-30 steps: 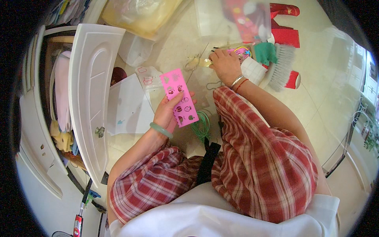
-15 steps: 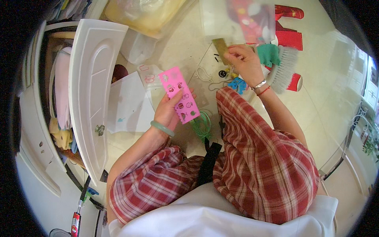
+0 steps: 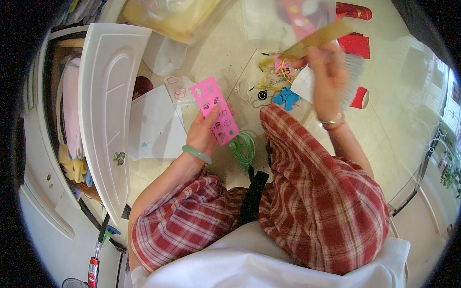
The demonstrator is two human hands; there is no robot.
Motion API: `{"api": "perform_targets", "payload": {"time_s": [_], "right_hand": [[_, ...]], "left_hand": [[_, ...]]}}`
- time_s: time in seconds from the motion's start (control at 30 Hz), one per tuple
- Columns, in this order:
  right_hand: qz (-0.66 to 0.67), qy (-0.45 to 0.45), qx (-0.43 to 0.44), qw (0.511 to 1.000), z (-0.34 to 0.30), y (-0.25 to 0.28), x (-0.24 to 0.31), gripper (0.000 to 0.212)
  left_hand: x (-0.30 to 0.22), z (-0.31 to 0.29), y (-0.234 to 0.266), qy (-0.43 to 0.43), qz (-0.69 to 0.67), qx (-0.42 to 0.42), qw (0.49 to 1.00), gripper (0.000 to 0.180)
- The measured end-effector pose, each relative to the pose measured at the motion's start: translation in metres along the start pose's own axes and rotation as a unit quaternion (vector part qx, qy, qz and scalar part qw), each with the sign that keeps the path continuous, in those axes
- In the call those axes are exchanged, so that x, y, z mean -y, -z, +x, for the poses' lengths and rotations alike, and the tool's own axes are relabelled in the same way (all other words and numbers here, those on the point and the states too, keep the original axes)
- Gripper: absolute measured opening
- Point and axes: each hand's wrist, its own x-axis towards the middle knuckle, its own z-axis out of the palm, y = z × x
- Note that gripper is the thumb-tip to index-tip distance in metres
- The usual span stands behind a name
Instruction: The person sits on the floor and organizes a cluttered drawer by sorting and placing various items inside. They handle a white pouch, a pink bag, a blue cloth, a yellow cloth, a black pouch, and a set of orange and black cords, arranging them neatly within the drawer space.
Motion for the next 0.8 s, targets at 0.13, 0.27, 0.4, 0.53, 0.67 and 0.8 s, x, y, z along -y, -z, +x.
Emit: {"api": "perform_targets", "payload": {"time_s": [0.13,0.27,0.4,0.53,0.67,0.8], "right_hand": [[0.239,-0.028,0.049,0.969,0.022,0.01,0.051,0.021],[0.078,-0.154,0.058,0.983,0.005,-0.018,0.017,0.022],[0.034,-0.205,0.293,0.933,-0.049,-0.034,-0.044,0.026],[-0.044,-0.266,0.383,0.884,-0.072,-0.045,-0.041,0.024],[-0.115,-0.256,0.371,0.885,-0.069,-0.044,-0.038,0.022],[-0.145,-0.128,0.403,0.894,-0.077,-0.044,-0.044,0.029]], "left_hand": [[-0.002,0.002,-0.001,0.025,-0.024,0.021,0.999,0.029],[-0.007,-0.004,-0.01,0.053,-0.026,0.043,0.997,0.031],[-0.005,-0.002,-0.004,0.079,-0.061,0.089,0.991,0.034],[-0.004,-0.005,-0.006,0.075,-0.103,0.116,0.985,0.036],[-0.009,-0.007,-0.014,0.071,-0.14,0.16,0.975,0.038],[0.004,-0.002,-0.003,0.069,0.03,0.091,0.993,0.038]]}}
